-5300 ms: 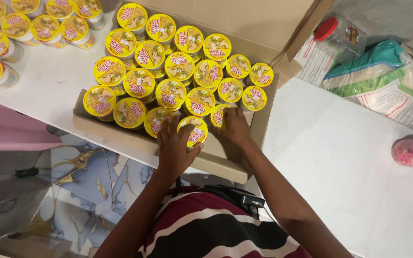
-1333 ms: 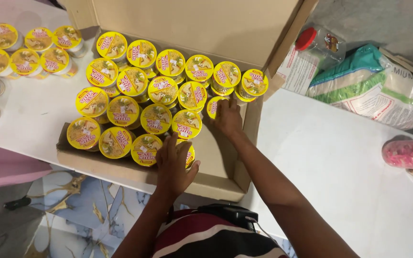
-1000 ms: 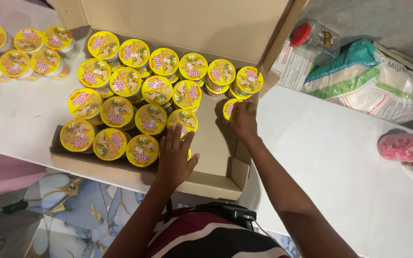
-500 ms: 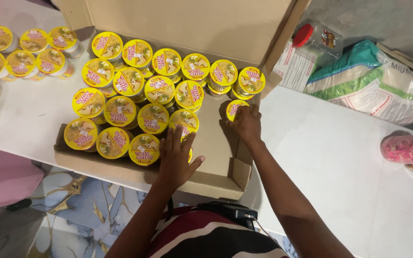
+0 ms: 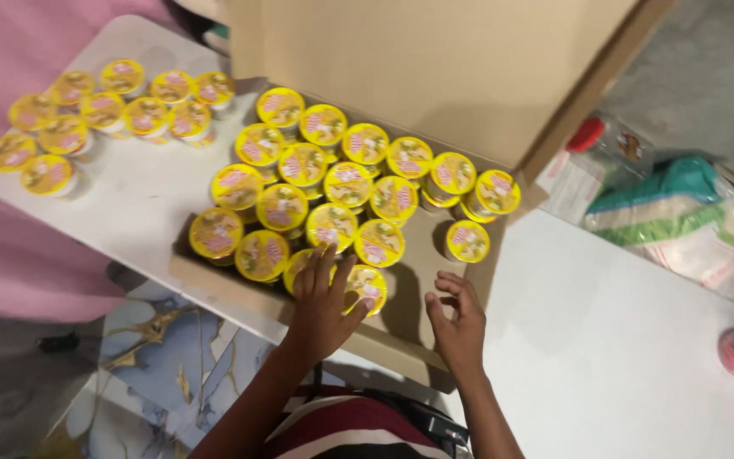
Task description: Packing and organizing instant noodle cup containers into a cardboard box on a table.
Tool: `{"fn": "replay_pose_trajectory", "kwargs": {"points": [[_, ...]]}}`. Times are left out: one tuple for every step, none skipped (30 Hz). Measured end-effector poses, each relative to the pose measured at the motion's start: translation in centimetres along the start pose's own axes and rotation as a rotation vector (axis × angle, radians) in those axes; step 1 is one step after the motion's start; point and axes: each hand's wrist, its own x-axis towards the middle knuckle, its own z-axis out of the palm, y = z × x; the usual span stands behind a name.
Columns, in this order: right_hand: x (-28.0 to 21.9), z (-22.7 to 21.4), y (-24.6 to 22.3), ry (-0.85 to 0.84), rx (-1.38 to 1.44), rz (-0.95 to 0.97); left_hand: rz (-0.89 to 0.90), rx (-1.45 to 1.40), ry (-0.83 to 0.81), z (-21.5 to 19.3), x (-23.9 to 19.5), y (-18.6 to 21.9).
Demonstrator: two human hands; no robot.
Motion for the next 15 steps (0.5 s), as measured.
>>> {"fn": "replay_pose_trajectory", "kwargs": {"points": [[-0.4, 0.6, -0.8, -0.02, 0.004, -0.009, -0.017, 0.006, 0.012, -0.9, -0.2, 0.1], [-0.8, 1.2, -1.6, -0.04, 0.08, 0.003, -0.041, -0.032, -0.012, -1.8, -0.4, 0.2], [-0.7, 2.0, -2.3, -0.055, 0.156, 0.008, -0.056, -0.07, -0.028, -2.7, -0.1, -0.1], [-0.2, 2.6, -3.4, -0.07, 0.158, -0.008, -0.065, -0.065, -0.009, -3.2, 0.2, -0.5], [0.1, 3.3, -4.5, -0.142, 0.109, -0.021, -0.072, -0.105, -0.023, -3.8, 0.5, -1.2], [0.4, 4.2, -5.7, -0.214, 0.059, -0.034, -0.078, -0.144, -0.036, -4.4, 1.0, -2.0], [0.5, 5.0, -6.2, -0.224, 0.056, -0.026, -0.089, -0.148, -0.041, -5.2, 0.8, -2.7], [0.6, 6.1, -6.7, -0.298, 0.022, 0.012, -0.084, -0.179, -0.031, -6.0, 0.6, -3.5], [1.2, 7.1, -7.2, -0.367, -0.016, 0.044, -0.073, -0.213, -0.015, -6.8, 0.9, -4.5], [1.6, 8.6, -7.9, -0.372, -0.024, 0.046, -0.078, -0.221, -0.013, -7.9, 1.2, -5.8], [2.2, 10.1, -8.7, -0.397, -0.013, -0.021, -0.061, -0.208, 0.003, -9.1, 1.6, -7.3], [2.7, 11.7, -9.5, -0.422, -0.001, -0.089, -0.044, -0.194, 0.02, -10.4, 2.0, -8.8], [3.1, 13.3, -11.0, -0.43, -0.008, -0.085, -0.052, -0.201, 0.021, -11.8, 1.8, -10.2], [3.6, 15.0, -12.5, -0.461, -0.029, 0.035, -0.061, -0.187, 0.032, -13.2, 1.6, -11.6], [4.7, 17.0, -13.9, -0.48, -0.046, 0.142, -0.056, -0.165, 0.051, -14.6, 2.1, -13.5]]}}
